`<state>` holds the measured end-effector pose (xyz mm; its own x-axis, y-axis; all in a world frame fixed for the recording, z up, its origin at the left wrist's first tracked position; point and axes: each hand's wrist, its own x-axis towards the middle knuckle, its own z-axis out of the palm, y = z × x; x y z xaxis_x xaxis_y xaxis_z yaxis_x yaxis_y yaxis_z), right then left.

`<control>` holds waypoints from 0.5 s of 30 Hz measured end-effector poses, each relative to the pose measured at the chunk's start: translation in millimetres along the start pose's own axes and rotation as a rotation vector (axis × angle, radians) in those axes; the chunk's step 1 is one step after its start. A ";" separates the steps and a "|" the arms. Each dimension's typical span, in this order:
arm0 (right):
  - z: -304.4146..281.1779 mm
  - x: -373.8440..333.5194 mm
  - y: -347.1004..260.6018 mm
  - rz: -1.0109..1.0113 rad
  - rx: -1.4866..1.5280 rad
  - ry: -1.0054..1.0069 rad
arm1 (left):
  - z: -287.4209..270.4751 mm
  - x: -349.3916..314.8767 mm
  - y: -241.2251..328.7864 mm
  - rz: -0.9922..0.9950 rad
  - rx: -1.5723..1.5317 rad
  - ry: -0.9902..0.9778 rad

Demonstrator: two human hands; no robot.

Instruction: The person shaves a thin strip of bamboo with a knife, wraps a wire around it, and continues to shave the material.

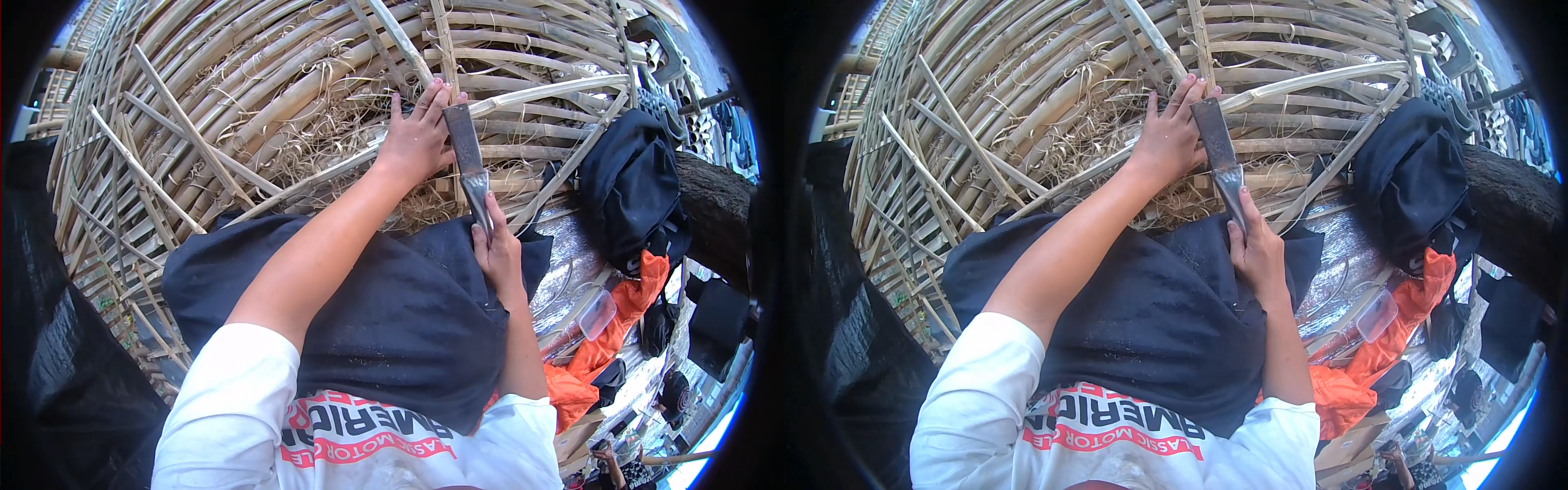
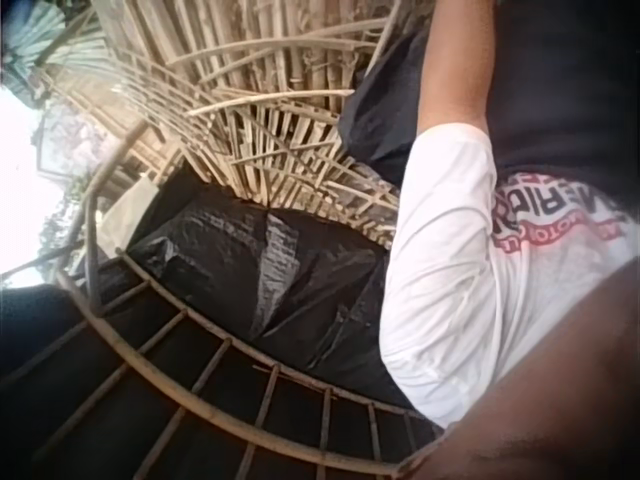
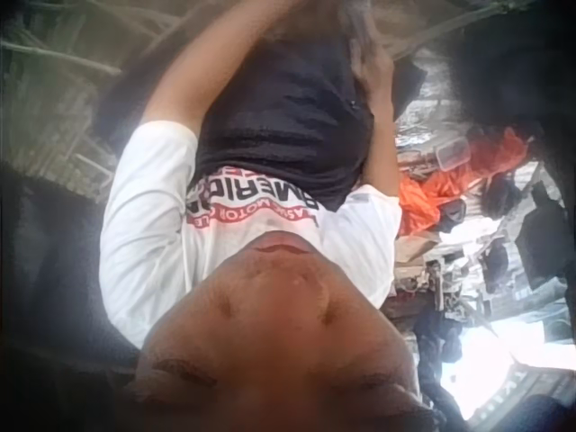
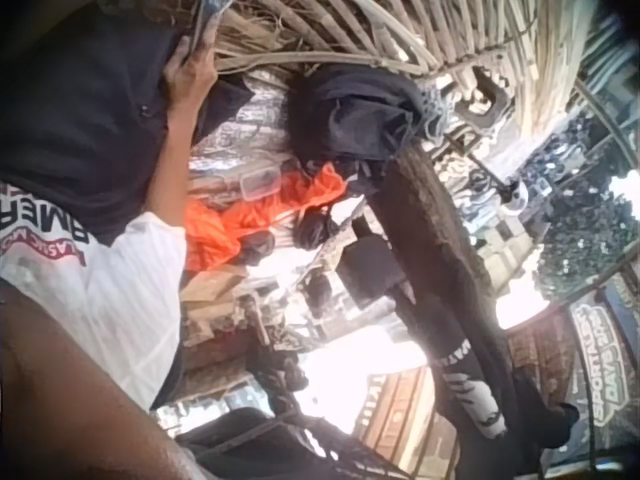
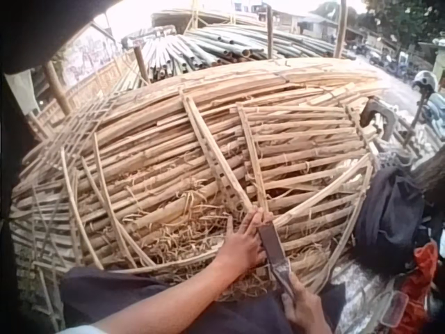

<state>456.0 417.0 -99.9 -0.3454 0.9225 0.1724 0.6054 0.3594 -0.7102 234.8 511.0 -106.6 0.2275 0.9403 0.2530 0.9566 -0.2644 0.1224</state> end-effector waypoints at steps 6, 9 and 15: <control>-4.9 8.7 -1.9 0.201 -0.026 -0.134 | 2.6 -4.3 -4.5 -0.001 -0.012 0.003; -4.5 8.8 -1.3 0.121 -0.062 -0.099 | 1.9 -1.2 -2.0 0.003 -0.011 0.011; -5.9 11.0 -5.0 0.178 -0.053 -0.130 | 1.4 -2.7 -3.5 0.003 -0.007 0.005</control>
<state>453.5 426.2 -90.4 -0.3176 0.9472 -0.0442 0.7003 0.2029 -0.6844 231.1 509.7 -109.0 0.2294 0.9385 0.2579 0.9547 -0.2686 0.1283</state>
